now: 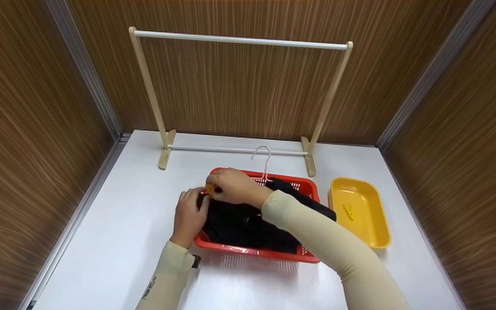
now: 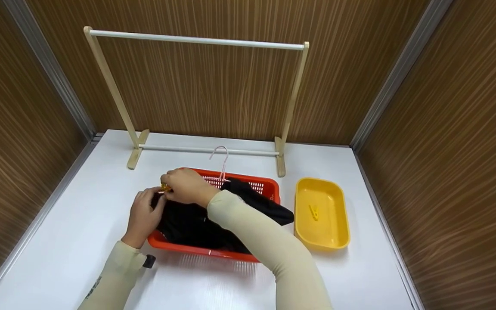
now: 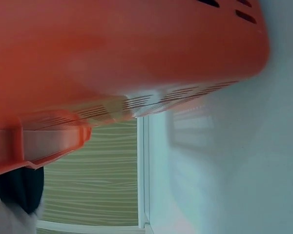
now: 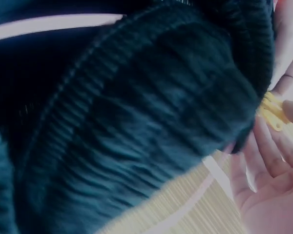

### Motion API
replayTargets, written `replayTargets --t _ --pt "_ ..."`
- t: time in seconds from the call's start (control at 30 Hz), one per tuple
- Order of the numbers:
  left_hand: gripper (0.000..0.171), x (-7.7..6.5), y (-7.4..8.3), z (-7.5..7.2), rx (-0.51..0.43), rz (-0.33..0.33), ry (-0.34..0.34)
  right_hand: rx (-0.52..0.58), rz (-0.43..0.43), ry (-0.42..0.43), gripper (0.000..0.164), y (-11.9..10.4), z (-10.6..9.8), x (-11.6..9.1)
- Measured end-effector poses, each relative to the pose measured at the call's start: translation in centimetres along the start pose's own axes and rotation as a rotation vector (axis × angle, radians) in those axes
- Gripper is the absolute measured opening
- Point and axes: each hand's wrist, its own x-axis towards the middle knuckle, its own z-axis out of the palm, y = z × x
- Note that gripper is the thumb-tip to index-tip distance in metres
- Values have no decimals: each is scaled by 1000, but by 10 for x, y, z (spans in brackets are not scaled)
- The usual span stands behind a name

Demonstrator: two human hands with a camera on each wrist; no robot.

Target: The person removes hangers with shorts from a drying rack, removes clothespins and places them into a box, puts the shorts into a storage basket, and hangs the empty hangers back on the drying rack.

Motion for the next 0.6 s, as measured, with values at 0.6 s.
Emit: replayTargets --t 0.6 --pt "25 -5 -3 1 17 -45 21 -262 -164 -9 21 4 0 -13"
